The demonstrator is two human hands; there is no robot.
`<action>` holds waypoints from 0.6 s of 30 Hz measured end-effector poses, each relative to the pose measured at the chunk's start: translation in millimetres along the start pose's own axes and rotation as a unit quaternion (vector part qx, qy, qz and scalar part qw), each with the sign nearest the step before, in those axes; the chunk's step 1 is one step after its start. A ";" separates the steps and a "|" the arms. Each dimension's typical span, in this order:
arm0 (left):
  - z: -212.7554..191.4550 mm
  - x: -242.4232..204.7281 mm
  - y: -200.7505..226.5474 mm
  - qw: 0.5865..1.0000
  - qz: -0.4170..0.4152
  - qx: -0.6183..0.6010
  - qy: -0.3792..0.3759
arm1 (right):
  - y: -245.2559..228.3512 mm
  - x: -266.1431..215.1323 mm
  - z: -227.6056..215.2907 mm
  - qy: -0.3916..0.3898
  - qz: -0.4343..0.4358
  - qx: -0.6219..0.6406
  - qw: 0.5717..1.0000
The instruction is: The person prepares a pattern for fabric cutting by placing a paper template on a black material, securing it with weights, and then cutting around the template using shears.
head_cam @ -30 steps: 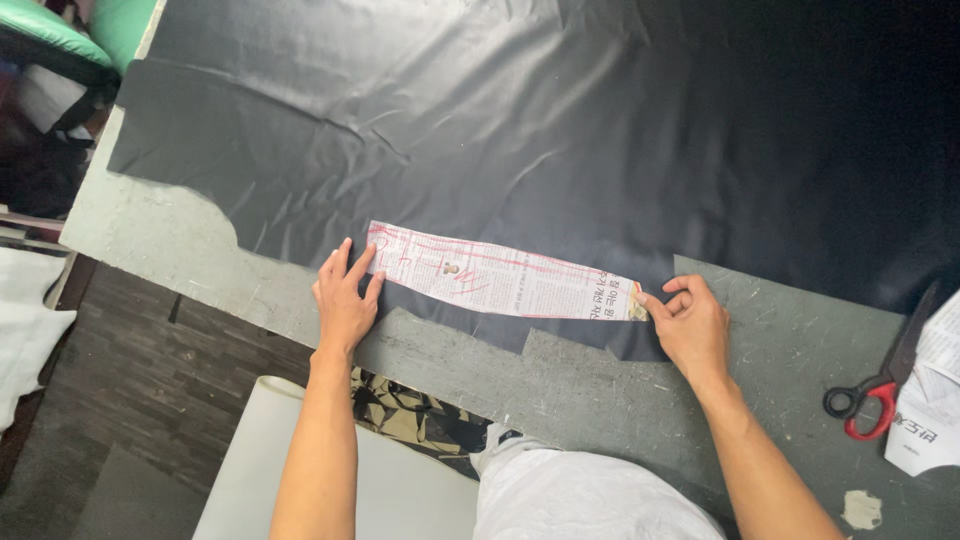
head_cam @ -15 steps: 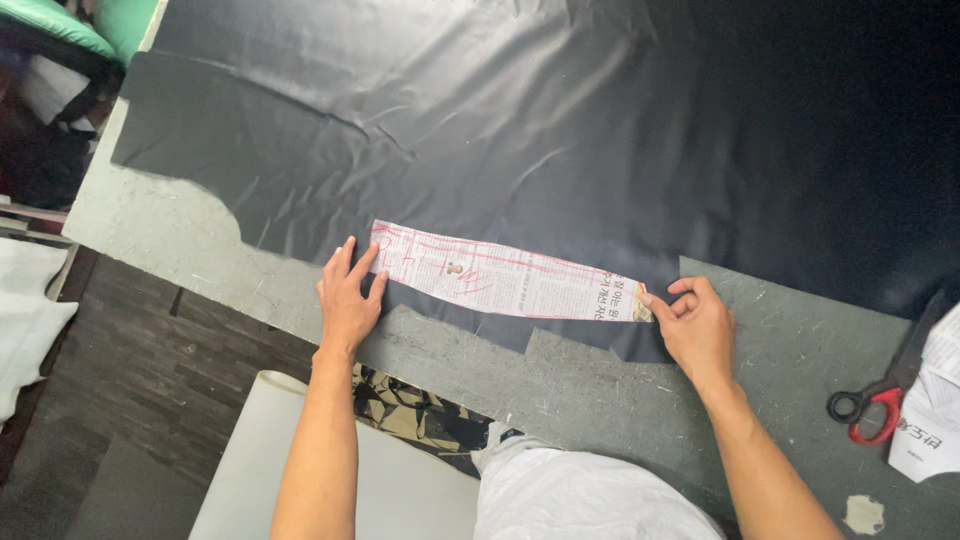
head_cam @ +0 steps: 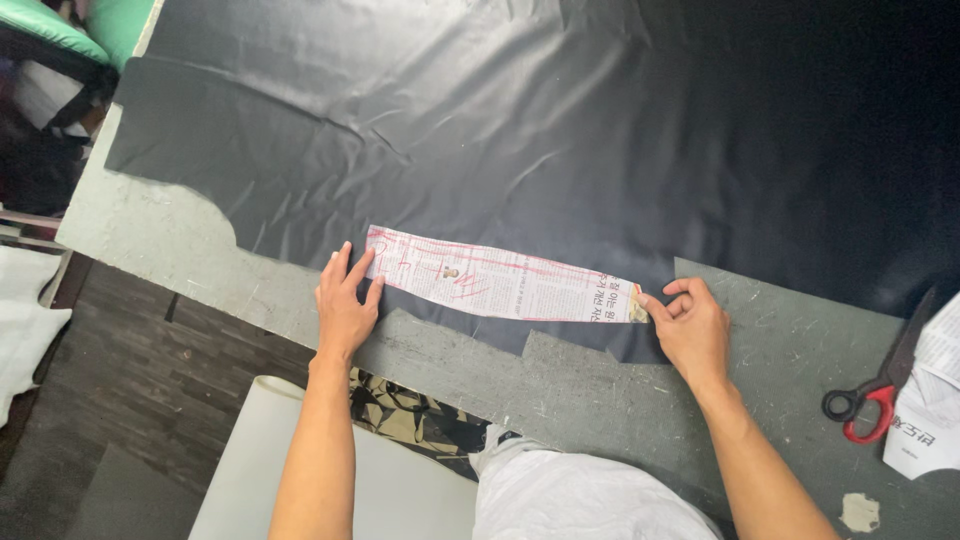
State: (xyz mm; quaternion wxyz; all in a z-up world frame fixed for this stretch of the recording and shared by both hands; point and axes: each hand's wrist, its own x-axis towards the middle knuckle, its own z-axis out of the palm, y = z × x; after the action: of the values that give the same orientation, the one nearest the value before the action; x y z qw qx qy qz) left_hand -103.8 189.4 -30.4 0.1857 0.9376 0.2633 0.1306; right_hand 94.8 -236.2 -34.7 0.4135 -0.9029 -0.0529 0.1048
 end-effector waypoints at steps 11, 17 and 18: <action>5.9 0.4 -5.5 1.000 -0.007 -0.001 0.013 | 15.2 3.3 8.0 0.015 0.002 0.015 1.000; 10.7 3.3 -15.4 0.998 0.027 0.022 0.047 | 19.0 4.6 15.7 0.060 -0.051 0.036 0.996; 12.3 2.9 -12.3 0.998 0.021 0.029 0.044 | 19.1 4.3 12.9 0.060 -0.046 0.027 0.997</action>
State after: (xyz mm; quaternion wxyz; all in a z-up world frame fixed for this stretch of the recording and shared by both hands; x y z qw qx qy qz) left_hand -102.7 197.3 -46.1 0.1439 0.9413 0.2551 0.1678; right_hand 96.1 -238.3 -58.0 0.4444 -0.8928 -0.0664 0.0324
